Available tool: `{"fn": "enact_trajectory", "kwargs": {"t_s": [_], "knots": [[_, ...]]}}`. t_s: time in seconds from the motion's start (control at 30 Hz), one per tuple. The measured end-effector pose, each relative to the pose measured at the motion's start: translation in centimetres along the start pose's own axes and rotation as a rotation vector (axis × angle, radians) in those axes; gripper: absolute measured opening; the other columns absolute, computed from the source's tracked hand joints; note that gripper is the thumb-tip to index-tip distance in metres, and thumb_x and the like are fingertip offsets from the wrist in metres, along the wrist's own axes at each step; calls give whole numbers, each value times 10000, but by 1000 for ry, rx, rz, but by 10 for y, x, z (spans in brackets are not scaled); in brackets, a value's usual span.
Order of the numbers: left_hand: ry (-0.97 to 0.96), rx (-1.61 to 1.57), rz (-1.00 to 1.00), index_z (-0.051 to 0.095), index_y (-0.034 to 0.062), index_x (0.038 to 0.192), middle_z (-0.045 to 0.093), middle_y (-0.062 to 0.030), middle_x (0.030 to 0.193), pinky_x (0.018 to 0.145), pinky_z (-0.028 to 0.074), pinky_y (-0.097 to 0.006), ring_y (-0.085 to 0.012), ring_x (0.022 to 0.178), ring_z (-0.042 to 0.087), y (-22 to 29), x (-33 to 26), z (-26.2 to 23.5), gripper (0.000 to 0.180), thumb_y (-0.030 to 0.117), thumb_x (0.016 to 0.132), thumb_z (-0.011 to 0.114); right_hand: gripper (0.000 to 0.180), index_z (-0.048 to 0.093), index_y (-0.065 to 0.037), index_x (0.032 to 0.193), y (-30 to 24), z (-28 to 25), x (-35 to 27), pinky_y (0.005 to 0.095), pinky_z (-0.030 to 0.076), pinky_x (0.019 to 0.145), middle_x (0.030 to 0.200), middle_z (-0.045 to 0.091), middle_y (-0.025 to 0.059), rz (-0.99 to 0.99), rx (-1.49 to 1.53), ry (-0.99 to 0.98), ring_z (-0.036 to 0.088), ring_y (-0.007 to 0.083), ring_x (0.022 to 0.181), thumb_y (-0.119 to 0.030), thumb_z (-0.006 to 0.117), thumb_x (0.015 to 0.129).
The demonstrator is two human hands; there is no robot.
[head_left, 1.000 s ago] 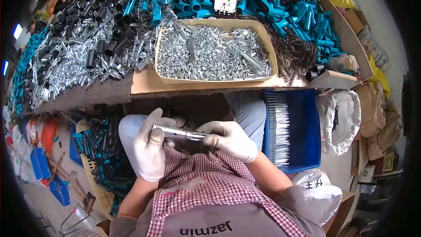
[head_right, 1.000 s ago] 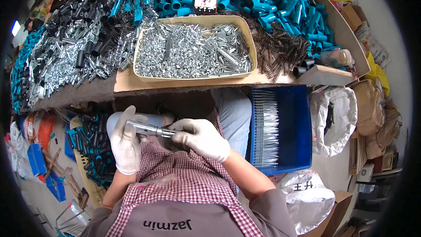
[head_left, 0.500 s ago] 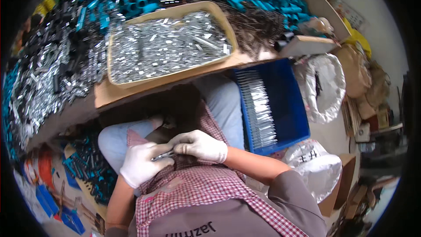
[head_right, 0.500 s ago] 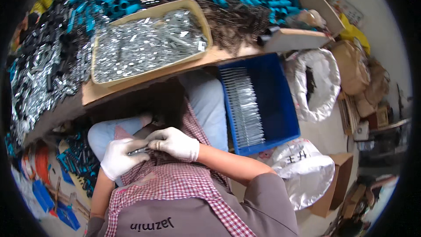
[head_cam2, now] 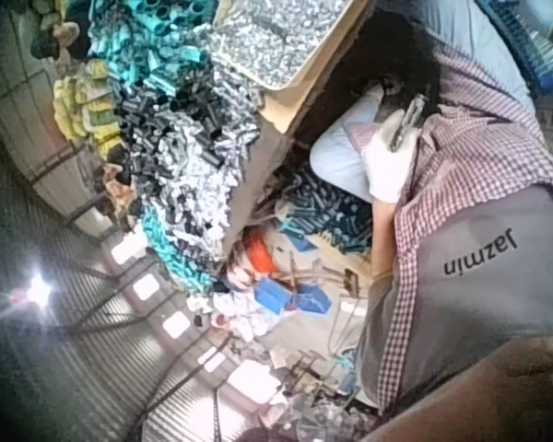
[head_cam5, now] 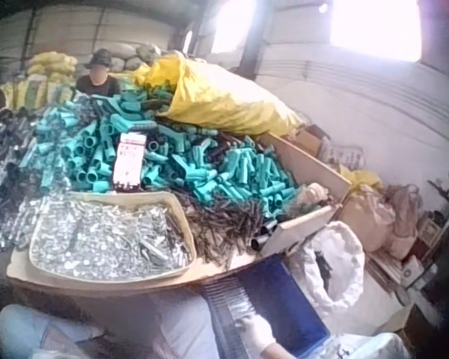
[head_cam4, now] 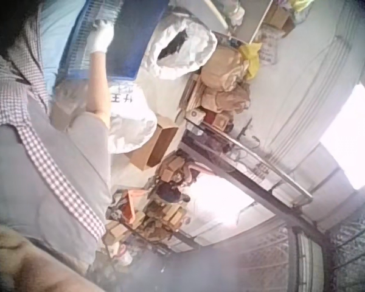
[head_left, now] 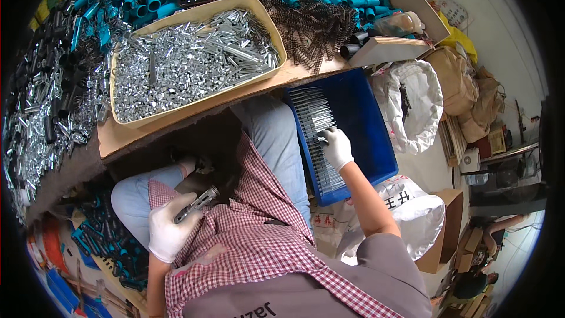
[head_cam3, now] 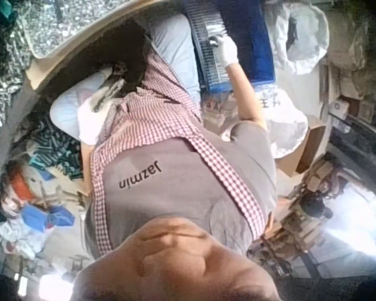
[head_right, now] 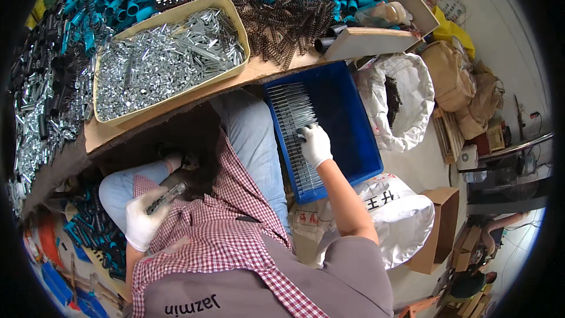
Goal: Manually assembling blue and black plastic tool or handle components by inserting metal pins and springs.
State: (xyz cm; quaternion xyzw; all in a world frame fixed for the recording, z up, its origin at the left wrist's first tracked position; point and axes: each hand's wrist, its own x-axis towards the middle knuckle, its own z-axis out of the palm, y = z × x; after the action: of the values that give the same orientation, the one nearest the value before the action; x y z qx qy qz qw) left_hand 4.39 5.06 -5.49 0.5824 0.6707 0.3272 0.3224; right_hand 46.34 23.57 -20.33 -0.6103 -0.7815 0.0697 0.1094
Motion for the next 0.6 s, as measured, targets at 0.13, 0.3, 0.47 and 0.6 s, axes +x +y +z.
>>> {"fn": "enact_trajectory", "kwargs": {"t_s": [0.13,0.3,0.47,0.6], "knots": [[32,-10,4,717,-33,1046,736,-199,949,766,557,-335,-281,840,738,0,0,1,329,81,743,778,267,718,-79,1003,-6,10,3,442,527,855,1023,665,152,-57,-81,-24,627,357,981,-83,735,737],[17,-44,-7,720,-40,1043,736,-200,965,782,553,-333,-275,864,736,-5,-3,-1,321,79,750,775,262,697,-65,999,-8,11,18,451,529,848,977,662,177,4,-189,-199,646,367,969,-41,641,744],[23,-66,-22,724,-35,1041,735,-197,956,779,550,-330,-272,856,731,1,-5,-4,304,80,763,767,179,694,-31,905,-13,-8,35,474,557,813,934,709,227,51,-233,-314,693,393,866,-99,615,759],[29,-149,-146,703,-34,1098,729,-184,960,778,542,-321,-238,842,714,0,-8,-10,331,112,805,745,207,638,-1,952,-57,-49,43,395,570,666,873,706,186,190,651,-49,707,297,748,-119,686,789]]}}
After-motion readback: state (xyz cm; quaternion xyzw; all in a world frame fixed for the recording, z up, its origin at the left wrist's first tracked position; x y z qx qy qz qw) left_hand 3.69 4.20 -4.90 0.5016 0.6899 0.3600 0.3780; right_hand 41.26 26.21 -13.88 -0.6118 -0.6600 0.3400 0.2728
